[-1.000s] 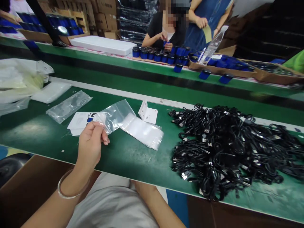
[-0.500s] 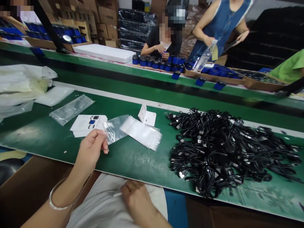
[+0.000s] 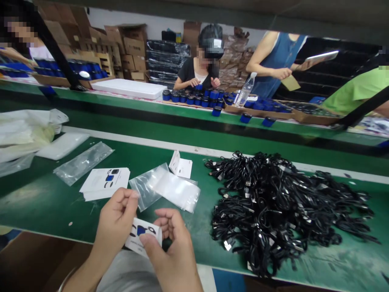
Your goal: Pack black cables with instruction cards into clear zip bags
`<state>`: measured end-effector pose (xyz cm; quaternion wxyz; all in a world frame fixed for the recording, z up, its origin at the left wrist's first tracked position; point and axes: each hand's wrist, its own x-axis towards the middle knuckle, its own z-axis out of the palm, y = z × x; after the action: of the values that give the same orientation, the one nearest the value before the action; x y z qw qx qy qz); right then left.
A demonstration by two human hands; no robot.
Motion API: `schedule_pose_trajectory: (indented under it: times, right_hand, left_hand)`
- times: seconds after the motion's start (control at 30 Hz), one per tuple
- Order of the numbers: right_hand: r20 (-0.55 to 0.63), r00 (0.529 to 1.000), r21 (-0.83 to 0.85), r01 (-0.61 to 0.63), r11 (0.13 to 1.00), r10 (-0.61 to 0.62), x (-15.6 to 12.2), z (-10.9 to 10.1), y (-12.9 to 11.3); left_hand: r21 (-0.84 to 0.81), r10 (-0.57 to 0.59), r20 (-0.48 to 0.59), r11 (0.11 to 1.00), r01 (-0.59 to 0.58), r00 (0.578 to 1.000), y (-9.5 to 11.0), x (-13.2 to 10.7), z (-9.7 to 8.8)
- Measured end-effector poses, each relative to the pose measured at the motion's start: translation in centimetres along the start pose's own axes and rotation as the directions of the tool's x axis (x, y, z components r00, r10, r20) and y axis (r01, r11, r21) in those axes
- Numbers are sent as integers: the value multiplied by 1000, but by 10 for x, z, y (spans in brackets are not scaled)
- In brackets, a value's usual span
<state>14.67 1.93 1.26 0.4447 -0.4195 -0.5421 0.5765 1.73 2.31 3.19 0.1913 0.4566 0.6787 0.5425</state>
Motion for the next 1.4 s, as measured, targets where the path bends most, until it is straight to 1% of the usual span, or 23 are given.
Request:
schedule_pose_trajectory:
  times: [0.07,0.13,0.17,0.23,0.27,0.33,0.37,0.4,0.47,0.63,0.7,0.77,0.83,0.9,0.93,0.97,1.1,1.17,1.2,1.27,1.3,1.37,1.4]
  right_hand:
    - [7,999,165,-44,985,43,-2,9,11]
    - [3,999,185,-48,981,49,-1,13,18]
    - [-15,999,129,-28,991,31,2,13,18]
    - [-27,998,-113,57,992,-60,10,5,12]
    - [8,993,-271,118,955,-120,15,0,6]
    - [142,966,-548,257,796,-214,26,-10,-6]
    - [208,950,-630,311,712,-232,30,-14,-10]
    - [254,938,-673,346,653,-235,33,-16,-13]
    - [283,933,-692,360,626,-224,37,-15,-13]
    - [294,936,-676,345,651,-191,35,-7,-2]
    - [306,934,-629,342,698,-182,34,-7,-3]
    - [344,929,-496,305,813,-138,33,-10,-5]
    - [400,909,-292,247,924,-117,32,-11,-5]
    - [403,900,-143,241,960,-166,29,-10,0]
    - [379,904,-134,263,955,-196,28,-9,3]
    - [343,912,-175,296,939,-224,27,-7,6]
    - [217,924,-521,382,763,-315,26,-4,10]
    - [166,916,-586,391,710,-366,27,-4,8]
    - [145,914,-576,389,719,-378,28,-3,7]
    - [87,928,-462,359,811,-362,26,1,8]
    - [56,943,-348,326,879,-328,24,5,11]
    - [42,978,-72,206,976,-203,20,14,20]
    - [62,990,38,126,991,-129,17,18,24]
  left_hand:
    - [-27,-11,-66,1000,9,998,-2,5,2]
    - [-46,-27,-88,999,23,996,-3,10,5]
    - [-50,-33,-80,998,29,996,-3,13,6]
    - [-41,-34,-41,999,33,999,-2,16,8]
    - [-28,-30,-16,999,29,999,-2,18,8]
    - [10,-15,20,1000,14,1000,-3,20,8]
    - [32,-4,28,999,3,1000,-3,20,9]
    - [53,8,33,999,-9,999,-4,21,9]
    - [85,26,36,996,-29,999,-6,21,10]
    - [112,27,36,993,-31,999,-5,20,16]
    - [111,16,26,994,-19,1000,-3,20,17]
    - [93,-10,2,996,9,1000,-1,22,16]
    - [56,-49,-27,997,51,998,2,25,14]
    - [19,-92,-49,995,93,995,4,28,11]
    - [4,-110,-57,994,111,992,6,29,11]
    - [-7,-124,-63,992,124,990,7,29,10]
    - [-14,-127,-74,992,126,989,10,26,11]
    - [4,-108,-80,994,108,991,8,25,12]
    - [14,-98,-83,995,100,992,7,24,12]
    - [28,-87,-97,996,90,992,6,24,11]
    - [27,-84,-105,996,87,991,5,25,10]
    - [18,-81,-117,996,83,990,5,26,9]
    - [12,-78,-115,997,79,990,4,27,9]
